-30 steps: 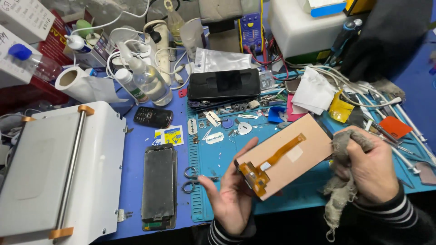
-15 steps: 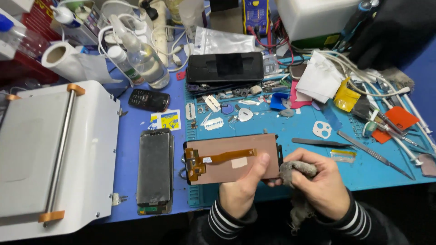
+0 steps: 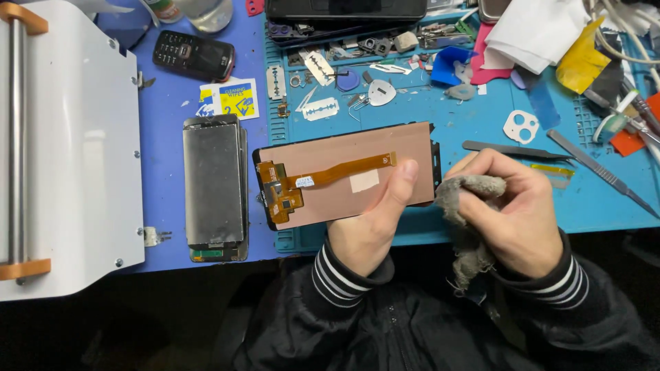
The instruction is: The recorder is cleaning a smartphone screen component with a cleaning cloth and spray on a workbench.
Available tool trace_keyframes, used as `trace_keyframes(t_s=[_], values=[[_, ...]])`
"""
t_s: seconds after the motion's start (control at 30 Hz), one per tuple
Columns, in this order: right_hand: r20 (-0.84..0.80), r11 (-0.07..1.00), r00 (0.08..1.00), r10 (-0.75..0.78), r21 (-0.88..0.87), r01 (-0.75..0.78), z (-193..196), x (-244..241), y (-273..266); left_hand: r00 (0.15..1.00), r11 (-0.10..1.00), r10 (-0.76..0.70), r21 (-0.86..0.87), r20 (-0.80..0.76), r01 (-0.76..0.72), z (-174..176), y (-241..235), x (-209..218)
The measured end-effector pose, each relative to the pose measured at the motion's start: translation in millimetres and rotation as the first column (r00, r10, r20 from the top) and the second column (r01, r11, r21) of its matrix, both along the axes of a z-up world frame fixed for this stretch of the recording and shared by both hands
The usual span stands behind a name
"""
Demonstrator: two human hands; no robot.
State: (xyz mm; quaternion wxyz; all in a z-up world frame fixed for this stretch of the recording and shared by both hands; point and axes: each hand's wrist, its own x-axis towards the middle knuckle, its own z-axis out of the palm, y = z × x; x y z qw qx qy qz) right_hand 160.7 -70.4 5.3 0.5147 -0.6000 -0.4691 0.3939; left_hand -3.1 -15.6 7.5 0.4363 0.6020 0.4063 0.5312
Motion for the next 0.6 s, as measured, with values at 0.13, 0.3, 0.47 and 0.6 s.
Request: trace_keyframes(t_s=[0.13,0.3,0.47,0.6], values=[[0.038,1.0,0.999,0.018,-0.018,-0.017,5.3,-8.2,2.4,0.999,0.997,0.031,0.067,-0.037,-0.028,-3.8,-1.5,1.2],[0.095,0.985,0.988,-0.125,0.133,0.112,0.3,-11.1,15.2,0.957,0.987,0.08,0.159,-0.28,-0.036,-6.6,-5.9,0.4],[0.068,0.991,0.995,-0.069,0.12,0.061,5.5,-18.4,14.4,0.976,0.976,0.097,0.21,-0.195,-0.056,0.8,-1.6,-4.1],[0.067,0.996,0.996,-0.058,0.077,0.053,5.9,-15.4,13.3,0.98,0.977,0.122,0.193,-0.157,-0.09,-5.5,-4.2,-0.2]])
